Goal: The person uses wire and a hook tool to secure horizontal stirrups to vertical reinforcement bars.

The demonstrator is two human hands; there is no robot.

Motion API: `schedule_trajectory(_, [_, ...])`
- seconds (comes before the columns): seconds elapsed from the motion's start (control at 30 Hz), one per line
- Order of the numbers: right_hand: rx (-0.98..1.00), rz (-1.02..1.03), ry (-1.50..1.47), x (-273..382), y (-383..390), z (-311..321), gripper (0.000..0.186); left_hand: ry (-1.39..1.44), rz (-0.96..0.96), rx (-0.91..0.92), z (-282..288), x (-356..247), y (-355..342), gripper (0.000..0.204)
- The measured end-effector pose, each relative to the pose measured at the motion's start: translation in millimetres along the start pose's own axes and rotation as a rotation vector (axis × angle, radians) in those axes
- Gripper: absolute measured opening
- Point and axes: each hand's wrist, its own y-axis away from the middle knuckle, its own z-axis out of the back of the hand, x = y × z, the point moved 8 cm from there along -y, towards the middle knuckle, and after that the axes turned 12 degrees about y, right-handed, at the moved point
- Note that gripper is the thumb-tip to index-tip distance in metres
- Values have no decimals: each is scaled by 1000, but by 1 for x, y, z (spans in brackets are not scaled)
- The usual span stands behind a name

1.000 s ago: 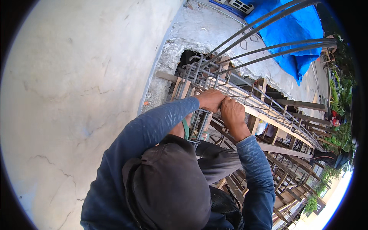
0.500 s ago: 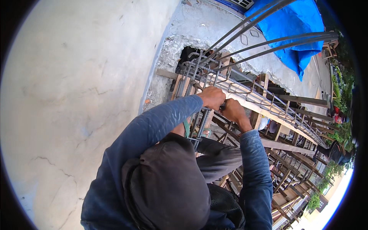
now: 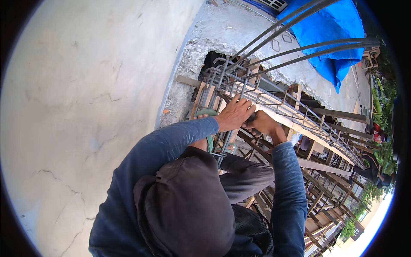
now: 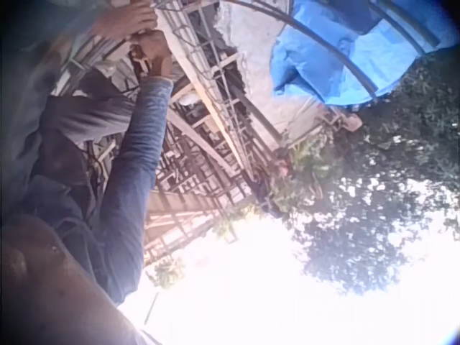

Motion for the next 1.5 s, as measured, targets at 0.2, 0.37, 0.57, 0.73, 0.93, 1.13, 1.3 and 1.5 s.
schedule_trajectory(0.2, [298, -52, -505, 9, 4, -4, 28, -101, -4, -69, -6, 15, -4, 41])
schedule_trajectory(0.37, [71, -87, -180, -3, 5, 14, 42, 169, -62, 56, -5, 15, -23, 44])
schedule_trajectory(0.57, [-587, -63, 841, 64, 44, 41, 82, 295, 84, 247, -2, 41, -38, 50])
schedule_trajectory(0.73, [-781, -86, 960, 54, 33, 27, 29, 229, 26, 323, -17, 34, -46, 37])
schedule_trajectory(0.93, [-856, -5, 1033, 57, 27, 26, 13, 227, 118, 156, -14, 36, -35, 24])
schedule_trajectory(1.13, [-667, -49, 814, 54, 23, 35, 12, 262, 83, -107, 5, 29, -25, 19])
schedule_trajectory(1.3, [-405, -23, 823, 51, 12, 39, 19, 263, 194, 107, -3, 37, -31, 18])
schedule_trajectory(1.5, [148, -28, 451, 43, -1, 38, 37, 252, 313, 356, -2, 41, -38, 21])
